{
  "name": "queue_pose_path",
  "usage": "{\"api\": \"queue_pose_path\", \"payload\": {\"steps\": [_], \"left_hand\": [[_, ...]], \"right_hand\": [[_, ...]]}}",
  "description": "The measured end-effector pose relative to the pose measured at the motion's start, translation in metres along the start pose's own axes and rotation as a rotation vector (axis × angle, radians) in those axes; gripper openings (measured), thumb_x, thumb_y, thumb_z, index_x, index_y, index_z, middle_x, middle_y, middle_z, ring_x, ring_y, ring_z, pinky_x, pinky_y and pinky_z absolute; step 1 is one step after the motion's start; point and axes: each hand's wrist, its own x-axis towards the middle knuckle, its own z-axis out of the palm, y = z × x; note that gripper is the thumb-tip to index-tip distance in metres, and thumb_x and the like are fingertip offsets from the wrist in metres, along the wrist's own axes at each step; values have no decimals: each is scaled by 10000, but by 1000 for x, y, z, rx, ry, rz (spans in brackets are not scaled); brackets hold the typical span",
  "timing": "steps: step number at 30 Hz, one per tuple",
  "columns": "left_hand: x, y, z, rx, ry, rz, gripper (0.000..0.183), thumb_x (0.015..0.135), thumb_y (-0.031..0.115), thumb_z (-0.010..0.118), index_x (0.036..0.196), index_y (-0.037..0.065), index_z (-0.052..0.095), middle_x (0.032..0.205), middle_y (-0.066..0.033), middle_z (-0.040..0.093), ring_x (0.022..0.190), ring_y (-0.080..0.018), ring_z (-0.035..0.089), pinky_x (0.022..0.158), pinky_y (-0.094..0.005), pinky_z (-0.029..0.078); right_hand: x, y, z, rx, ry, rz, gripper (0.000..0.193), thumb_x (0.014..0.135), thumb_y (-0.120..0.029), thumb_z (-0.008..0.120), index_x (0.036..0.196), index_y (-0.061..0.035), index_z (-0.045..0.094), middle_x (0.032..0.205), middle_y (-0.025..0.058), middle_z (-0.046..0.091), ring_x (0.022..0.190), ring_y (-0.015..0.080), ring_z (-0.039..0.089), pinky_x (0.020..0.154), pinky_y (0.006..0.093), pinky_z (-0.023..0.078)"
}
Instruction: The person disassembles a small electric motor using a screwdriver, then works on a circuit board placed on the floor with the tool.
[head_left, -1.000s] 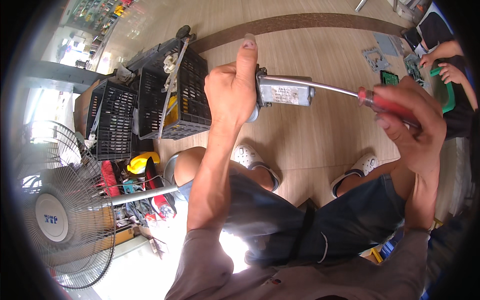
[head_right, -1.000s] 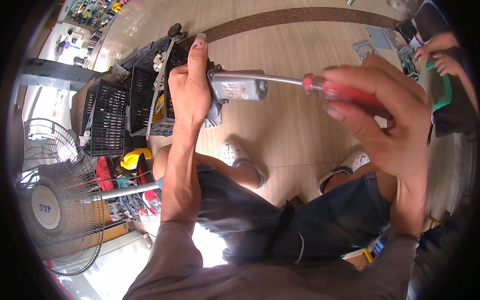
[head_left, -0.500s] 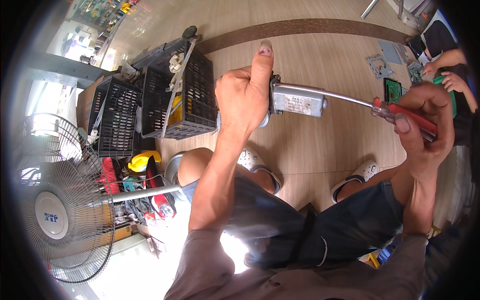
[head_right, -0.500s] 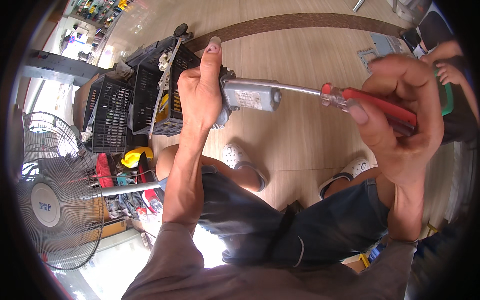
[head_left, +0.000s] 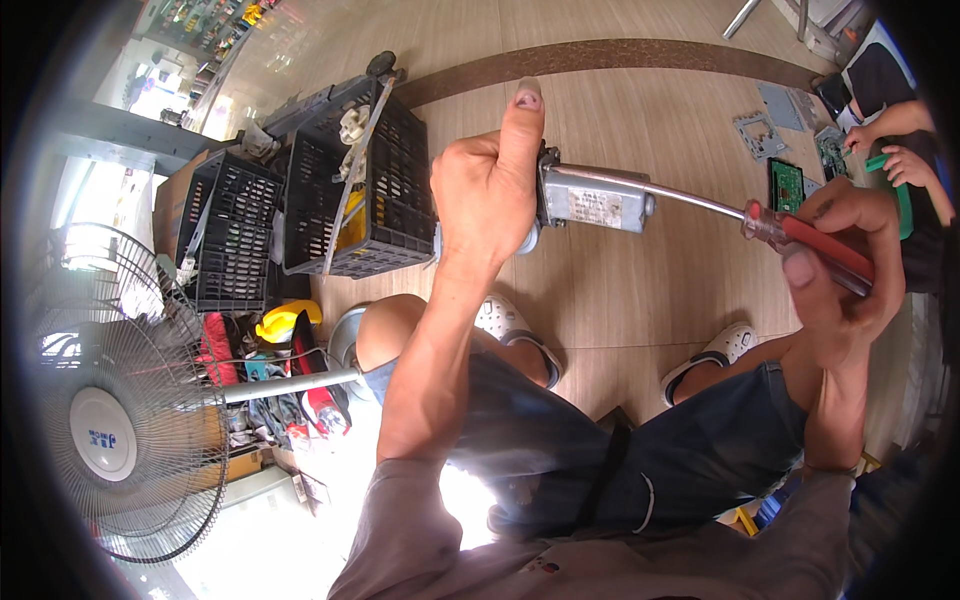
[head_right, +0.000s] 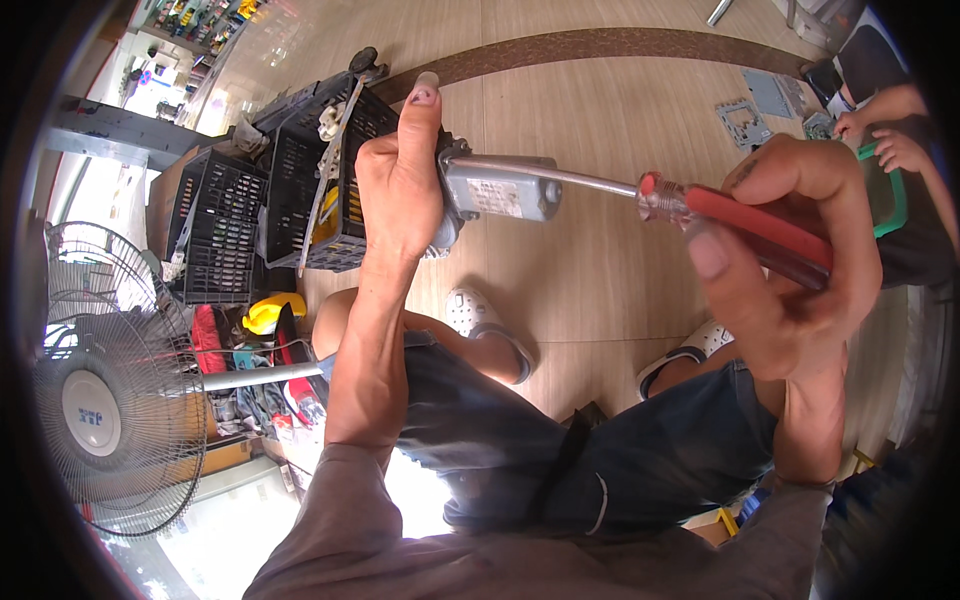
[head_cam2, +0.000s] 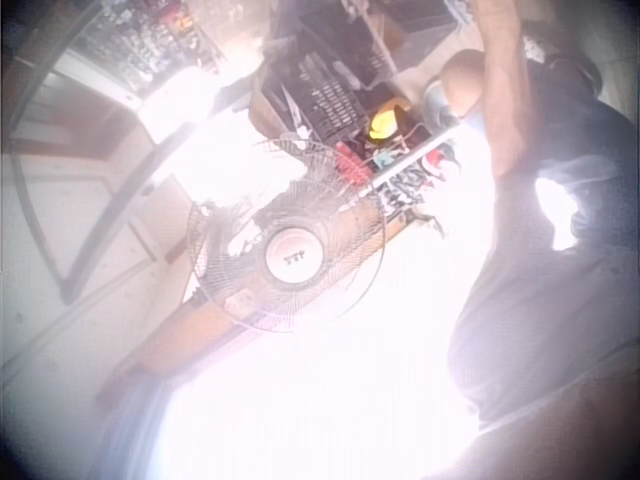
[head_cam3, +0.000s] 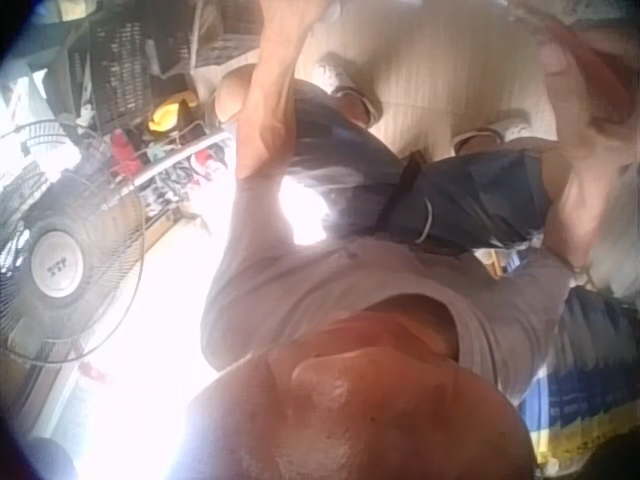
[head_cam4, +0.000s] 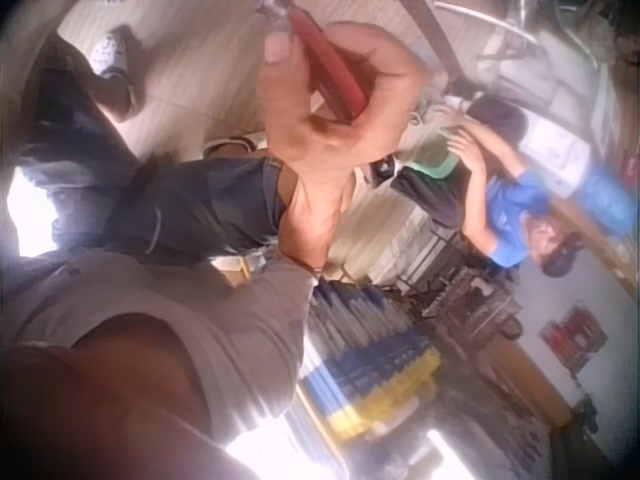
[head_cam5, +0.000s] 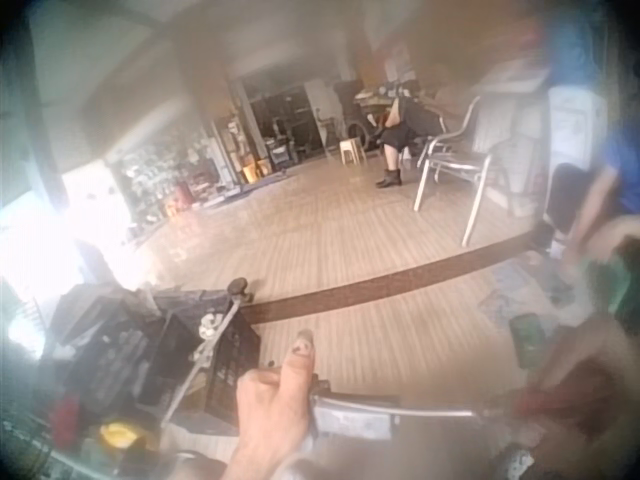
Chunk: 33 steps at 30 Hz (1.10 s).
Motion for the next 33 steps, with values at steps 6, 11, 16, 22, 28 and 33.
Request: {"api": "queue_pose_path", "payload": {"steps": [6,11,16,22,28,33], "left_hand": [[0,-3,0,-10,-5,0,761,919,630,572,570,-46,589,455,-73,454,496,-147,453,527,-368,434],[2,-4,2,-35,10,28,744,934,596,576,555,-43,563,454,-56,429,497,-132,432,511,-355,414],[2,-4,7,-294,53,75,678,972,509,574,518,17,467,508,26,408,539,-87,370,490,-309,320],[-1,0,3,-325,5,28,536,988,523,516,681,84,550,638,9,544,599,-85,483,577,-266,384],[1,1,5,-424,88,43,682,952,571,554,534,51,412,520,42,397,546,-78,343,505,-298,273],[0,1,4,-425,81,41,685,949,577,553,531,53,411,517,43,392,544,-79,341,509,-295,272]], "right_hand": [[-4,-8,-15,191,-92,451,320,879,-79,715,1127,31,545,857,53,626,678,81,550,669,197,448],[-4,-10,-13,62,65,218,208,909,-130,709,1010,18,603,828,54,650,621,66,551,599,194,442],[1,-15,-13,214,133,340,140,907,-88,708,950,6,614,801,62,653,558,59,533,517,196,416],[-5,-4,-9,73,59,183,130,947,-107,663,968,5,600,780,75,649,535,56,515,485,204,395],[-7,-8,-2,180,121,177,133,965,-110,637,979,6,573,777,91,654,536,62,519,488,209,400],[-7,-8,-2,168,111,200,146,971,-128,632,971,7,575,772,93,654,522,69,521,478,214,399]]}}
